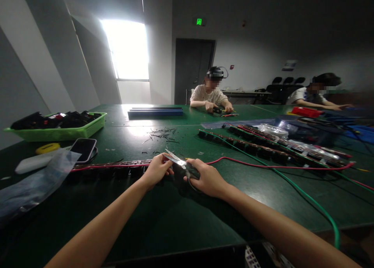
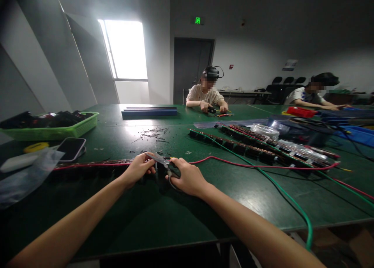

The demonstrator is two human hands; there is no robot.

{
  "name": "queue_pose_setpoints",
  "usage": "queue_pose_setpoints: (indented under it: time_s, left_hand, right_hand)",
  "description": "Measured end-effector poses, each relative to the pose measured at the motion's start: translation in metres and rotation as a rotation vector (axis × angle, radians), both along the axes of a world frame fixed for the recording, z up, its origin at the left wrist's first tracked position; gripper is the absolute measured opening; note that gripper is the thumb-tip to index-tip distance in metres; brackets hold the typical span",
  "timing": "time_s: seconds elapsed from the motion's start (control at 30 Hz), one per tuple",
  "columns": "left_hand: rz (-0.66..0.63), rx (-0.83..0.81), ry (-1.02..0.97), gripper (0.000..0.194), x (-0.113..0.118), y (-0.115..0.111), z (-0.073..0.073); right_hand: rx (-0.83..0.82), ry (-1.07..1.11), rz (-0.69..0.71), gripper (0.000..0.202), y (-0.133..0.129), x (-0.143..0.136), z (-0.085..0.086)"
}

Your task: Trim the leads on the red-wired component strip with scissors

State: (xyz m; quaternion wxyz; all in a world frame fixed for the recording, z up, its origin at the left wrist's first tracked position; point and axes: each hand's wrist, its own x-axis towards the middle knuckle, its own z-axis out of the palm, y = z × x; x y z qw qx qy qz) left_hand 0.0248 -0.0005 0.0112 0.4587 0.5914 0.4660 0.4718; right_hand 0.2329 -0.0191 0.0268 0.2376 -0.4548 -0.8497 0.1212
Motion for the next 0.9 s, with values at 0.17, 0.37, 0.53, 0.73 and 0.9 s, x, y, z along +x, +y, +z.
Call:
queue_pose_setpoints:
  time_s: [0.17, 0.37, 0.53, 0.73, 0.9]
  left_hand:
    - [-0.003, 0.005, 0.023, 0.014, -0.0008, 0.0013, -0.0014]
    - [-0.014, 0.010, 0.028, 0.014, -0.0011, 0.0023, -0.0026]
    - [-0.008, -0.002, 0.024, 0.014, -0.0007, 0.0019, -0.0018]
    - [-0.012, -0.004, 0.023, 0.015, -0.0015, 0.0024, -0.0024]
    - [-0.018, -0.001, 0.020, 0.016, -0.0018, 0.0025, -0.0028]
  right_hand:
    - [0.000, -0.005, -0.009, 0.050, 0.0010, -0.0003, -0.0014]
    - [-0.003, -0.003, -0.011, 0.049, 0.0018, -0.0008, -0.0032]
    - [-0.006, 0.000, -0.007, 0.050, 0.0016, -0.0007, -0.0032]
    - [-0.007, 0.003, -0.001, 0.050, 0.0018, -0.0004, -0.0035]
    - [-0.005, 0.002, 0.002, 0.051, 0.0017, 0.0002, -0.0032]
